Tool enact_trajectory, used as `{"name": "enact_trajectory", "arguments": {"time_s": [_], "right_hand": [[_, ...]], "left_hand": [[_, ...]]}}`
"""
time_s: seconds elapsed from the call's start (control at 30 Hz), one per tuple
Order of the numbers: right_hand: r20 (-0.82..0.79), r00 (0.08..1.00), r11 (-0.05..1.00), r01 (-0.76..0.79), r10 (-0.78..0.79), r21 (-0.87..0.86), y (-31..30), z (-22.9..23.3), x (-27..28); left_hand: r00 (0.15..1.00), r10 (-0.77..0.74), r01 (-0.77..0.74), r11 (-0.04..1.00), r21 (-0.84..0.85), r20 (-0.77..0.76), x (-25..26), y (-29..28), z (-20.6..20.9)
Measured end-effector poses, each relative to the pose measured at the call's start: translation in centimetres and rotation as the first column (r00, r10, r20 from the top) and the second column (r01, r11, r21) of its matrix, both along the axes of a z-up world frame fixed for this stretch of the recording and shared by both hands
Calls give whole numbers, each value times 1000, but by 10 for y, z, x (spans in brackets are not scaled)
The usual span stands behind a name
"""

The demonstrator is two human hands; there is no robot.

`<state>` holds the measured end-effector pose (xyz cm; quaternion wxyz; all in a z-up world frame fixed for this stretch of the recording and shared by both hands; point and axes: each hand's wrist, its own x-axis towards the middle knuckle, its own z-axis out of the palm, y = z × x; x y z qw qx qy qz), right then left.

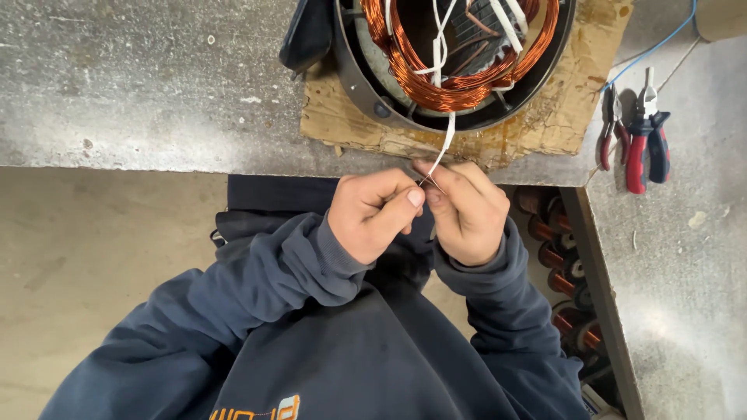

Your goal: The person strips the white insulation from the ends of copper wires using a utility knife and pliers. They then twist the exposed copper strands together by hand.

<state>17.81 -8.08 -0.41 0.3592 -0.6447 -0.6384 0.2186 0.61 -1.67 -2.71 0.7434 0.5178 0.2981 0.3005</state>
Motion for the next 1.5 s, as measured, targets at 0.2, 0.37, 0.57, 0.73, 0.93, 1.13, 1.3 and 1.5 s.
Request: {"name": "enact_trajectory", "arguments": {"time_s": [0.2, 0.37, 0.57, 0.73, 0.93, 1.13, 1.3, 1.5], "right_hand": [[-30, 999, 999, 34, -34, 17, 3, 3, -4], [-14, 1000, 999, -14, 14, 36, 1, 2, -4], [6, 1000, 999, 29, -29, 31, -5, 2, -6], [43, 999, 999, -22, 20, 46, -6, 0, -3], [-10, 1000, 999, -14, 14, 35, -5, 1, -7], [8, 999, 999, 33, -33, 36, -4, 0, -2], [33, 999, 997, -44, 42, 63, -2, -2, 2], [45, 998, 996, -45, 42, 78, -5, -4, 1]], "left_hand": [[999, 22, -21, 998, -57, 30, 3, -5, -5], [999, 30, -28, 998, -62, 44, 2, -6, -3], [999, 37, -34, 997, -67, 40, 1, -7, -3], [997, 46, -41, 995, -86, 59, 1, -11, -7], [994, 83, -75, 991, -109, 65, -1, -14, -8], [993, 79, -66, 988, -143, 86, 3, -16, -8], [992, 93, -82, 988, -128, 86, 3, -15, -9], [993, 95, -85, 988, -128, 70, 0, -15, -10]]}}
